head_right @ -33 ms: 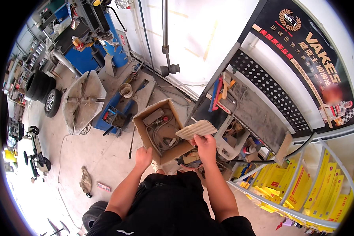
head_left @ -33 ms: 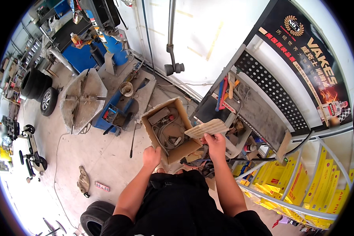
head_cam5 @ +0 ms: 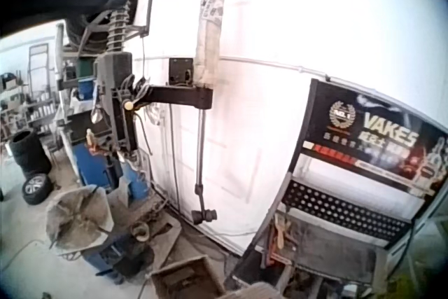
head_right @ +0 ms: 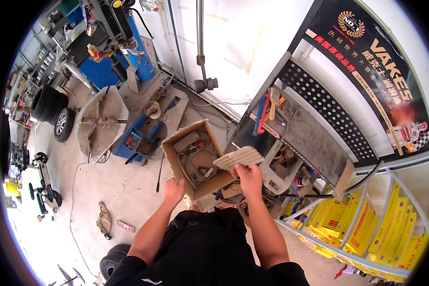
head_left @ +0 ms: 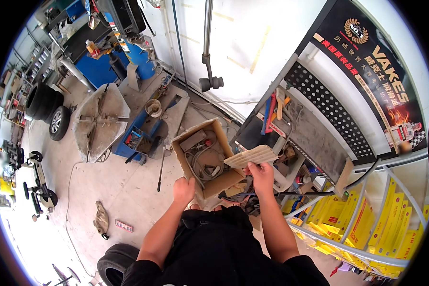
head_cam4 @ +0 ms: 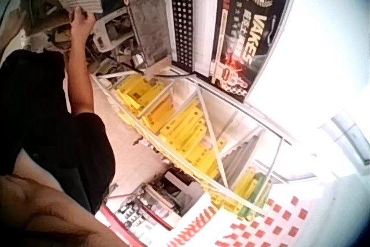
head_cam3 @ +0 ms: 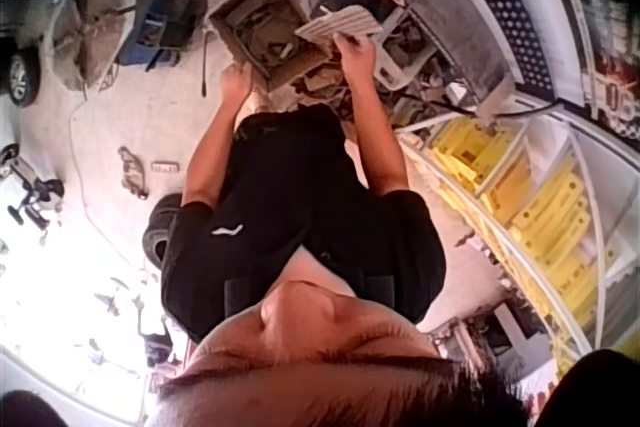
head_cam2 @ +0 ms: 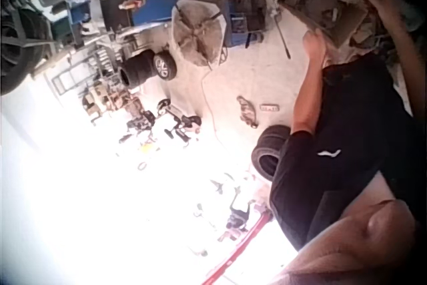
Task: The person sorts through a cardboard box containing various mechanical parts and tools in a workshop. They pick up and examine items such as a cloth, a metal bracket, a coiled cable, and a small metal fitting, placing some items back into the box while holding others for closer inspection.
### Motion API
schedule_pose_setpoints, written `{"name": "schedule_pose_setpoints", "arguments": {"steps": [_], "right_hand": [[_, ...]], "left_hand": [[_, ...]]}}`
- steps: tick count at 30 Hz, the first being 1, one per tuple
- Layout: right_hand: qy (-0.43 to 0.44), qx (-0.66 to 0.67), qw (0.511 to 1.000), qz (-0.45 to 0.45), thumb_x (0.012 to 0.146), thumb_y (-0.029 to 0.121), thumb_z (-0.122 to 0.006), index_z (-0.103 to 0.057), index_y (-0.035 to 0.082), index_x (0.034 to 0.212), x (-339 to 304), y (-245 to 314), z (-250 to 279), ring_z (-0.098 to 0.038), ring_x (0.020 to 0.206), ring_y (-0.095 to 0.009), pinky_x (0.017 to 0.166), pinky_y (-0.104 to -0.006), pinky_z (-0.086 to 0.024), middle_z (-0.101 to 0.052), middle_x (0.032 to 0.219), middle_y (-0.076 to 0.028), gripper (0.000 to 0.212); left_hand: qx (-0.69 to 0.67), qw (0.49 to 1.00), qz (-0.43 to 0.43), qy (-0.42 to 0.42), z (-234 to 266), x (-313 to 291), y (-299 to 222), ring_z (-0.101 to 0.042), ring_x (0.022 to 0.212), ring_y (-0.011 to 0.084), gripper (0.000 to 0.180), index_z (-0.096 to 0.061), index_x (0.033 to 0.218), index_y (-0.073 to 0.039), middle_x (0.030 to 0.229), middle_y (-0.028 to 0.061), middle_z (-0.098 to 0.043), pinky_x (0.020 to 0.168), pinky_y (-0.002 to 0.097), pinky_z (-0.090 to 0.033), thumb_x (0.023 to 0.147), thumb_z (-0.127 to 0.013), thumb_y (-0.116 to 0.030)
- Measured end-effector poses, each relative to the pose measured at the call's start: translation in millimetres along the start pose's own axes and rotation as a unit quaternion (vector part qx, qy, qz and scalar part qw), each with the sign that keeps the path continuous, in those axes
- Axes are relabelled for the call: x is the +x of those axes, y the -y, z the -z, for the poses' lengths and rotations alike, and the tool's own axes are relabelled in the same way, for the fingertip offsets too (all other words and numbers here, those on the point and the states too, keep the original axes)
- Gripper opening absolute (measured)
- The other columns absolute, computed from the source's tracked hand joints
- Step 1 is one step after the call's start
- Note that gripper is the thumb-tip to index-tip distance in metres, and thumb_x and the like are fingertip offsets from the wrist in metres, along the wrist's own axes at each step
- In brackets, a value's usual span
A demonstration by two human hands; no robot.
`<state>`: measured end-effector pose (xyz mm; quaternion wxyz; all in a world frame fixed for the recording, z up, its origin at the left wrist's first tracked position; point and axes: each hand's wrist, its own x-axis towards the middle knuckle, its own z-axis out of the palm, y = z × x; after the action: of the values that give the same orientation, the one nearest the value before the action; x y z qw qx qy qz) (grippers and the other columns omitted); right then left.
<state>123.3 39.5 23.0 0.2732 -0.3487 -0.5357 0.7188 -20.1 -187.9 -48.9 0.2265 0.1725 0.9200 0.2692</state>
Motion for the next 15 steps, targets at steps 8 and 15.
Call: {"name": "schedule_pose_setpoints", "arguments": {"steps": [8,15], "right_hand": [[0.072,-0.105,0.991,-0.037,0.089,0.002,-0.061,-0.06,-0.004,0.098,-7,-8,-6,-0.065,0.074,-0.014,0.067,-0.0269,-0.054,-0.066,0.088,-0.009,0.01],[0.298,-0.194,0.93,0.089,0.081,-0.012,-0.06,-0.061,-0.004,0.102,5,-13,-47,-0.058,0.107,-0.018,0.089,-0.0293,-0.049,-0.059,0.111,-0.01,0.023]], "left_hand": [[0.059,0.996,-0.062,0.016,-27,-3,22,-0.062,0.081,0.0458,0.049,-0.064,0.079,0.007,0.081,0.0303,-0.063,0.076,0.052,-0.05,0.088,-0.05,-0.039],[-0.001,1.0,0.026,0.0,-17,-25,20,-0.059,0.08,0.0447,0.038,-0.062,0.073,0.001,0.081,0.0265,-0.061,0.072,0.0511,-0.049,0.088,-0.046,-0.029]]}}
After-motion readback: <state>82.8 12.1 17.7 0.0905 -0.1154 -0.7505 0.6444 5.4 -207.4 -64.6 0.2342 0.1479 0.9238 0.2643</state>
